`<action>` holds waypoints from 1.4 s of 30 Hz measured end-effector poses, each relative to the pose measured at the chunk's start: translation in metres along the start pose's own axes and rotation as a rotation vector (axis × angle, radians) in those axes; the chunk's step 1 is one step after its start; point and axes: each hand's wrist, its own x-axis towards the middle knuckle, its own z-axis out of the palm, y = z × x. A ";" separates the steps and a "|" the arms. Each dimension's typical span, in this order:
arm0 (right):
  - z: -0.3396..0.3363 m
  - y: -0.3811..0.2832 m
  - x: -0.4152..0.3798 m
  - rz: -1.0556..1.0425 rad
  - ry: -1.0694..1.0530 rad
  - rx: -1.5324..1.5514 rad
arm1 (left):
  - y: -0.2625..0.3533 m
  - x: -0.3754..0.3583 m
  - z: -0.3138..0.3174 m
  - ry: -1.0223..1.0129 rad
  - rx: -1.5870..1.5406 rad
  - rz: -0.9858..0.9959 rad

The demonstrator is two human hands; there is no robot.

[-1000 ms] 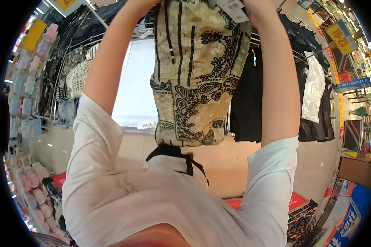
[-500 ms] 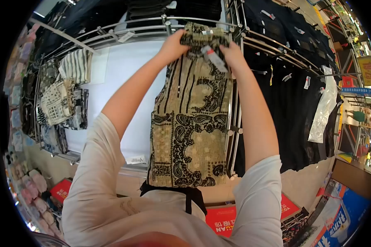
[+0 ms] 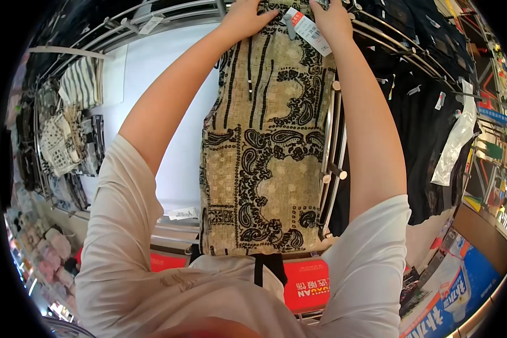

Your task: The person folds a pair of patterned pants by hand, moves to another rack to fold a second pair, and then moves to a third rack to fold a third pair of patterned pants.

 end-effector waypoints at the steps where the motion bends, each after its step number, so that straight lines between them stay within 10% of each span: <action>1: -0.005 -0.006 -0.006 -0.012 -0.026 0.025 | -0.003 -0.001 0.004 0.002 0.002 -0.011; 8: -0.010 -0.036 -0.029 -0.261 0.107 -0.004 | 0.006 -0.007 0.004 0.049 -0.040 -0.015; 10: -0.008 -0.036 -0.043 -0.764 0.483 -0.296 | 0.025 -0.037 -0.002 0.149 0.100 -0.004; 11: -0.009 -0.042 -0.053 -0.794 0.333 -0.243 | 0.027 -0.056 0.005 0.445 0.336 0.145; 14: -0.010 -0.056 -0.128 -0.935 0.103 -0.329 | 0.032 -0.147 -0.005 0.279 0.123 0.266; 19: -0.012 -0.038 -0.298 -0.743 -0.286 -0.039 | 0.086 -0.391 -0.072 -0.256 0.153 -0.066; 27: -0.039 -0.051 -0.496 -0.730 -0.808 0.253 | 0.171 -0.658 -0.154 -0.050 0.374 -0.610; 34: 0.042 -0.123 -0.504 -0.968 -0.674 0.201 | 0.213 -0.688 -0.117 0.114 0.333 -0.665; 38: 0.101 -0.162 -0.486 -0.970 -1.207 -0.377 | 0.230 -0.716 -0.126 0.172 0.266 -0.616; 42: 0.100 -0.141 -0.493 -1.100 -1.000 -0.524 | 0.232 -0.765 -0.154 0.267 0.246 -0.644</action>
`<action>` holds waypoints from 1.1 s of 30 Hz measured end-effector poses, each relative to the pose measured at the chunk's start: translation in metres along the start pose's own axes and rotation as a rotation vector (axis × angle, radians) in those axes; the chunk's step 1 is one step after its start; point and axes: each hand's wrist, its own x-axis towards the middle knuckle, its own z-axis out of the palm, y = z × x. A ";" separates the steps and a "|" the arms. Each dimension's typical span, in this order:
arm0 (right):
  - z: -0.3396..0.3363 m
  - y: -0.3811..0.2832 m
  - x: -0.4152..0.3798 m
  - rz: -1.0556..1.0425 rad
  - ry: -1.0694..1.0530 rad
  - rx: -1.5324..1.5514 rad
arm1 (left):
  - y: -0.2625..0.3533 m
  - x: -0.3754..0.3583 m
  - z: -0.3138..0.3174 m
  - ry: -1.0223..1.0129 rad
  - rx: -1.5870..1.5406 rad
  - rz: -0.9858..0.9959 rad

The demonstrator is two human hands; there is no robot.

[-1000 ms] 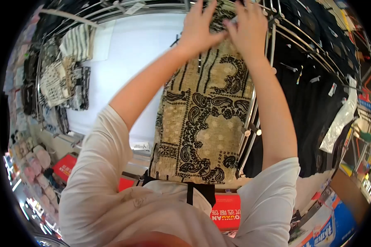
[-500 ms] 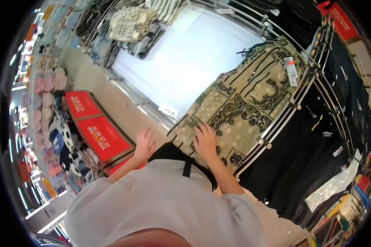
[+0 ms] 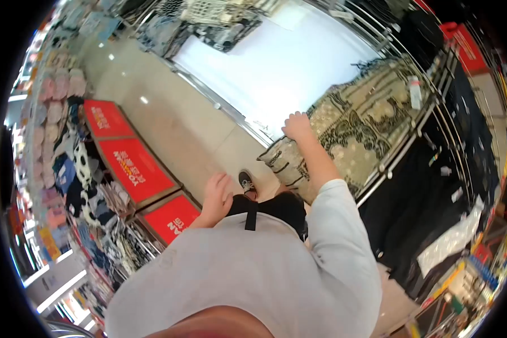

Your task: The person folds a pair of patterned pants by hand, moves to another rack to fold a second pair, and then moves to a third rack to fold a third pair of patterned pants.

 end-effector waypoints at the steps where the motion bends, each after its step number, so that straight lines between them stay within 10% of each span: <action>1: 0.004 0.005 -0.009 -0.011 -0.037 -0.053 | -0.004 -0.005 -0.003 0.025 -0.063 -0.054; 6: -0.002 0.025 -0.027 -0.024 -0.157 0.023 | 0.007 0.053 0.001 -0.026 -0.062 0.183; 11: -0.037 0.076 0.003 -0.054 0.249 0.034 | 0.039 0.160 0.066 -0.193 -0.098 0.332; 14: -0.046 0.127 0.021 -0.026 0.317 -0.079 | 0.051 0.213 0.118 -0.303 0.029 0.246; 20: -0.038 0.169 0.005 0.269 0.064 -0.128 | 0.048 0.264 0.177 -0.924 -0.144 -0.610; 21: -0.034 0.175 0.000 0.245 0.080 -0.116 | 0.018 0.250 0.208 -0.775 -0.086 -0.401; 33: -0.021 0.199 -0.005 0.149 0.183 -0.041 | 0.057 0.241 0.216 -0.812 -0.081 -0.530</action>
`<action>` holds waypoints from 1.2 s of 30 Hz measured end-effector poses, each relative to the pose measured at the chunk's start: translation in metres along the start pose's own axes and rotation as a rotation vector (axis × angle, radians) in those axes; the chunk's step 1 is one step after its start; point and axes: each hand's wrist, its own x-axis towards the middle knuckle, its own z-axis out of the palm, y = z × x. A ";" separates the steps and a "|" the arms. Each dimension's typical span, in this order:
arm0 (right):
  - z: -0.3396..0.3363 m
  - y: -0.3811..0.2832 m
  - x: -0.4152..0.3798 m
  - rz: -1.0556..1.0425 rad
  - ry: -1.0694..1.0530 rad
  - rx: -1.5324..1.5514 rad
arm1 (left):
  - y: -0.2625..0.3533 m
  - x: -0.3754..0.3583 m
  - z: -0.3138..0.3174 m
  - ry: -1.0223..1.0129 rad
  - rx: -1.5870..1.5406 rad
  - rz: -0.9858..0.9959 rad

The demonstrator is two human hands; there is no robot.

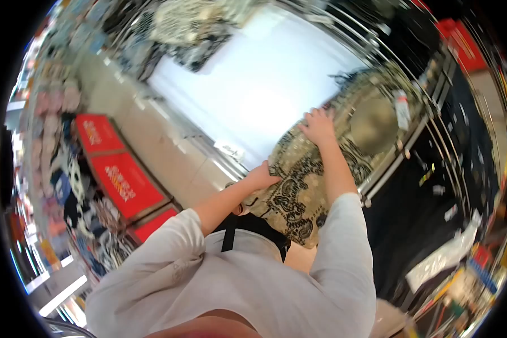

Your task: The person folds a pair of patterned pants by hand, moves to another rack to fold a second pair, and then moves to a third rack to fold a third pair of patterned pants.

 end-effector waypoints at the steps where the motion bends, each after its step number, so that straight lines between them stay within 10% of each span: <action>1: 0.002 -0.002 0.002 -0.015 0.023 0.016 | -0.002 -0.002 -0.006 0.048 -0.048 -0.040; 6: -0.009 -0.026 -0.002 -0.109 0.159 -0.046 | -0.035 -0.021 -0.053 -0.180 0.244 0.094; 13: 0.000 -0.095 -0.077 0.079 0.390 0.175 | -0.071 -0.095 -0.030 0.205 0.551 0.345; 15: -0.018 -0.144 -0.102 0.109 0.404 0.461 | -0.115 -0.109 0.006 0.576 0.233 0.595; 21: -0.034 -0.396 -0.131 -0.089 0.206 0.945 | -0.341 -0.217 0.027 0.319 -0.202 0.649; 23: -0.054 -0.514 -0.143 -0.386 -0.154 1.034 | -0.458 -0.241 0.053 0.385 -0.330 0.213; 25: -0.062 -0.600 -0.147 -0.966 -0.246 0.467 | -0.559 -0.274 0.068 0.348 -0.232 -0.116; 26: -0.077 -0.648 -0.154 -1.144 -0.351 0.397 | -0.650 -0.195 0.131 0.563 -0.253 -0.043; 27: -0.090 -0.690 -0.162 -1.319 -0.459 0.321 | -0.657 -0.287 0.103 0.496 0.019 -0.058; 31: -0.083 -0.792 -0.189 -1.472 -0.472 0.104 | -0.701 -0.418 0.116 1.090 -0.813 -0.405; 36: -0.089 -0.851 -0.223 -1.509 -0.660 0.063 | -0.706 -0.528 0.145 1.593 -0.686 -0.815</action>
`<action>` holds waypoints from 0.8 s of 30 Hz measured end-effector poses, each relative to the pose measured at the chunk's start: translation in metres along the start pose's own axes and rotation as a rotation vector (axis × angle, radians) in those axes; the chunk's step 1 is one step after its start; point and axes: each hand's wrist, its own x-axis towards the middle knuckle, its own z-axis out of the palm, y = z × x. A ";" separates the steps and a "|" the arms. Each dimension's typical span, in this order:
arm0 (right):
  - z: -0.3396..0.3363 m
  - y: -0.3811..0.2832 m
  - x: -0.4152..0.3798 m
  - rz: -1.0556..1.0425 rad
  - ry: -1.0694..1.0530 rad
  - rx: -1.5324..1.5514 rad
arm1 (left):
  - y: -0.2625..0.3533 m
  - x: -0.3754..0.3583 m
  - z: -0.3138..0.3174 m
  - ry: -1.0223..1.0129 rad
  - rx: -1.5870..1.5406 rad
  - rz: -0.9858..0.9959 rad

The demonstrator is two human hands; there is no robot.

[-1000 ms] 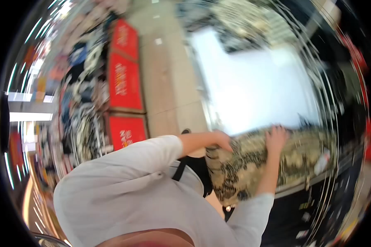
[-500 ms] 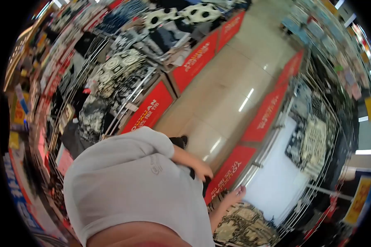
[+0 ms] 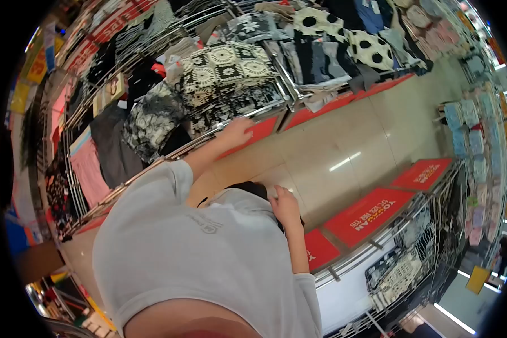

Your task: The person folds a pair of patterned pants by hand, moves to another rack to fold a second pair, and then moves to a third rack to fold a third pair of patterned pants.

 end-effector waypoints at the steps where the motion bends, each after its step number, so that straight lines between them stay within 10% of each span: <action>1: 0.004 0.001 0.004 -0.015 -0.017 -0.002 | -0.010 0.006 -0.015 0.117 0.090 0.021; 7: 0.030 0.042 0.027 -0.004 -0.199 0.158 | -0.049 0.060 -0.140 0.603 0.373 -0.005; 12: 0.025 0.062 0.028 0.115 -0.112 0.233 | -0.102 0.048 -0.124 -0.002 0.432 -0.355; 16: 0.019 0.096 0.002 0.234 0.023 -0.264 | -0.097 0.041 -0.111 -0.043 0.458 -0.434; 24: 0.042 0.162 -0.098 0.669 0.336 0.113 | -0.099 0.051 -0.109 -0.137 0.516 -0.446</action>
